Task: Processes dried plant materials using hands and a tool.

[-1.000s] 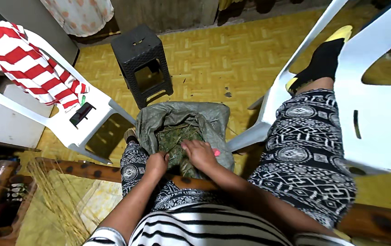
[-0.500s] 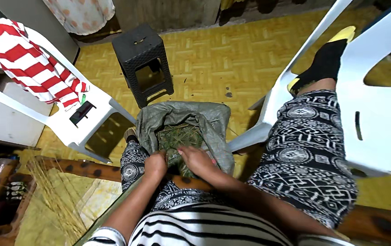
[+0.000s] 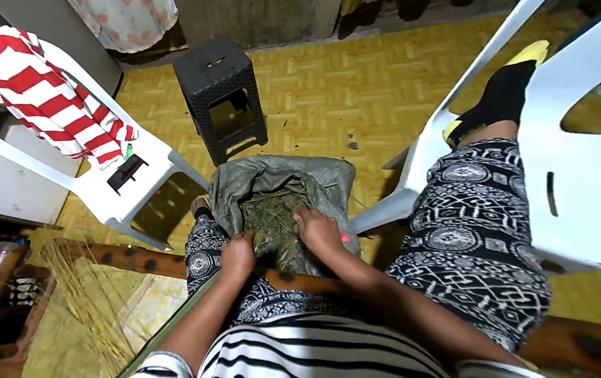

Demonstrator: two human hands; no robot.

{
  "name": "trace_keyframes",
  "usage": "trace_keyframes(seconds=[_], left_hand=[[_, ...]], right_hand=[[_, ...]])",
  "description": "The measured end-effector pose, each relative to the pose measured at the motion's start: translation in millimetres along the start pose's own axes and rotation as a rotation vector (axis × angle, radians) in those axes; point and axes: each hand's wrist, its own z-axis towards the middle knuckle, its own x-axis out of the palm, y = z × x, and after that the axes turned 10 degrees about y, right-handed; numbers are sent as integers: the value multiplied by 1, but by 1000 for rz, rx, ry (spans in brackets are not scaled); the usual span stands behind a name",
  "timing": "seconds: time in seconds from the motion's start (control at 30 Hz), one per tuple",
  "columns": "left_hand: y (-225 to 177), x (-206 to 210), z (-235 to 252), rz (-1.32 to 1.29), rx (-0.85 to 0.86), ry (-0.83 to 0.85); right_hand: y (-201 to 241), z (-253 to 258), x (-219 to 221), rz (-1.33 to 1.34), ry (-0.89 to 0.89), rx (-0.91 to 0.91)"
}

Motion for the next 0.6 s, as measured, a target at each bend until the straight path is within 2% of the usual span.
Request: trace_keyframes(seconds=[0.17,0.3,0.4,0.5,0.6], left_hand=[[1,-1,8,-139,26,37],[4,-3,8,-219,44,74],[8,-2,9,-250,61,86],[7,-1,10,-261,68,79],[3,-1,11,-273,107,95]], right_hand=[[14,-13,14,53,108,-154],[4,-3,8,28,19,-51],[-5,3,0,104,2,29],[-2,0,0,326,86,-48],[8,-1,9,815,203,-44]])
